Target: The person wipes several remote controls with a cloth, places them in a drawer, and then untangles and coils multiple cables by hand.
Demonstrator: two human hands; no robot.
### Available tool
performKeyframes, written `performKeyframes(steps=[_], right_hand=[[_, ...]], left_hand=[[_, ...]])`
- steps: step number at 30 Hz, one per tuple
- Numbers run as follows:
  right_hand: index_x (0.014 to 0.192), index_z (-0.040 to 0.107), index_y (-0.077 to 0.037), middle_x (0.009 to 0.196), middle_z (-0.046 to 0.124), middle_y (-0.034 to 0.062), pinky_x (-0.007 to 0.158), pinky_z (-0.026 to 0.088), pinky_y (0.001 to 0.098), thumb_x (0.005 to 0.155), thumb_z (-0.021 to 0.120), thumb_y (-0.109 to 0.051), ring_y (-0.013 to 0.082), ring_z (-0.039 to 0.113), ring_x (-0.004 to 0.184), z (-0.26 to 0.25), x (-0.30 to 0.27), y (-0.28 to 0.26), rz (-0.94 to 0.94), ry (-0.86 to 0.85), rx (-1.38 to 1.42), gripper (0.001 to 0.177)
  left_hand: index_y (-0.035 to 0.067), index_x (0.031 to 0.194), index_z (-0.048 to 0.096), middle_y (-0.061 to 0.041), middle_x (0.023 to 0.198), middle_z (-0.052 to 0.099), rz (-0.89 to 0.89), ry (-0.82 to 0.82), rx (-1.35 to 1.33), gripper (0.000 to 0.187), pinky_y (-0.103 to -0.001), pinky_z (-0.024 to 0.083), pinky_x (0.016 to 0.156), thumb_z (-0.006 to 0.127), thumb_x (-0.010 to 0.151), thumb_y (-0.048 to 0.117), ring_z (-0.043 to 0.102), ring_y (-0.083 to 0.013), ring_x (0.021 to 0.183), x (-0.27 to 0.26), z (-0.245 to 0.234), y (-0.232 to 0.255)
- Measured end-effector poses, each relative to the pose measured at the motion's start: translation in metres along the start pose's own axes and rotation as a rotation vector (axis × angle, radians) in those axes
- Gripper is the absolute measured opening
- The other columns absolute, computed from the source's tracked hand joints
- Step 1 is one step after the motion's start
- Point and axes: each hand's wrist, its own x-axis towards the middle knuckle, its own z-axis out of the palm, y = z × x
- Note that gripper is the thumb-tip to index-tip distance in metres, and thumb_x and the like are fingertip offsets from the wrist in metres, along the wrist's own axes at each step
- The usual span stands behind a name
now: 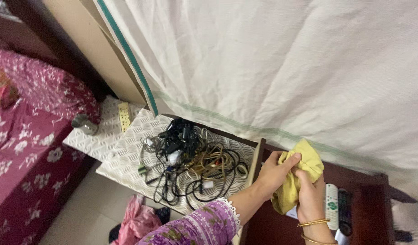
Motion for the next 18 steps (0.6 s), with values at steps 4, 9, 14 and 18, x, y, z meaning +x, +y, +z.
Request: performKeyframes(steps=[4, 9, 14, 18], right_hand=[[0.137, 0.058, 0.001, 0.129, 0.066, 0.0101, 0.090, 0.051, 0.0324, 0.094, 0.058, -0.014, 0.0178, 0.065, 0.110, 0.041, -0.019, 0.011, 0.040, 0.008, -0.075, 0.045], [0.141, 0.057, -0.005, 0.135, 0.065, 0.0038, 0.097, 0.048, 0.0325, 0.096, 0.055, -0.022, 0.0156, 0.062, 0.119, 0.088, -0.037, 0.038, 0.196, -0.033, 0.057, 0.047], [0.137, 0.060, -0.003, 0.131, 0.067, 0.0048, 0.094, 0.051, 0.0345, 0.096, 0.057, -0.022, 0.0172, 0.065, 0.114, 0.110, -0.040, 0.067, 0.253, -0.037, 0.076, 0.045], [0.134, 0.061, -0.003, 0.126, 0.068, 0.0042, 0.090, 0.052, 0.0352, 0.095, 0.060, -0.022, 0.0174, 0.066, 0.109, 0.118, -0.024, 0.087, 0.244, -0.109, 0.100, 0.043]], left_hand=[[-0.005, 0.129, 0.059, -0.017, 0.118, 0.071, 0.087, 0.009, 0.004, 0.065, -0.033, 0.054, 0.091, 0.072, 0.089, 0.044, 0.068, -0.0217, 0.105, -0.009, -0.043, 0.017], [0.000, 0.127, 0.060, -0.021, 0.115, 0.072, 0.065, 0.115, 0.289, 0.063, -0.036, 0.053, 0.092, 0.071, 0.088, 0.048, 0.071, -0.0270, 0.105, -0.018, -0.101, 0.029], [-0.002, 0.117, 0.067, -0.025, 0.112, 0.075, 0.200, 0.173, 0.331, 0.063, -0.038, 0.054, 0.091, 0.068, 0.084, 0.052, 0.073, -0.0325, 0.104, -0.017, -0.135, 0.022], [-0.010, 0.123, 0.065, -0.034, 0.121, 0.064, 0.368, 0.331, 0.594, 0.068, -0.047, 0.048, 0.098, 0.068, 0.093, 0.051, 0.062, -0.0448, 0.114, -0.004, -0.154, 0.017]])
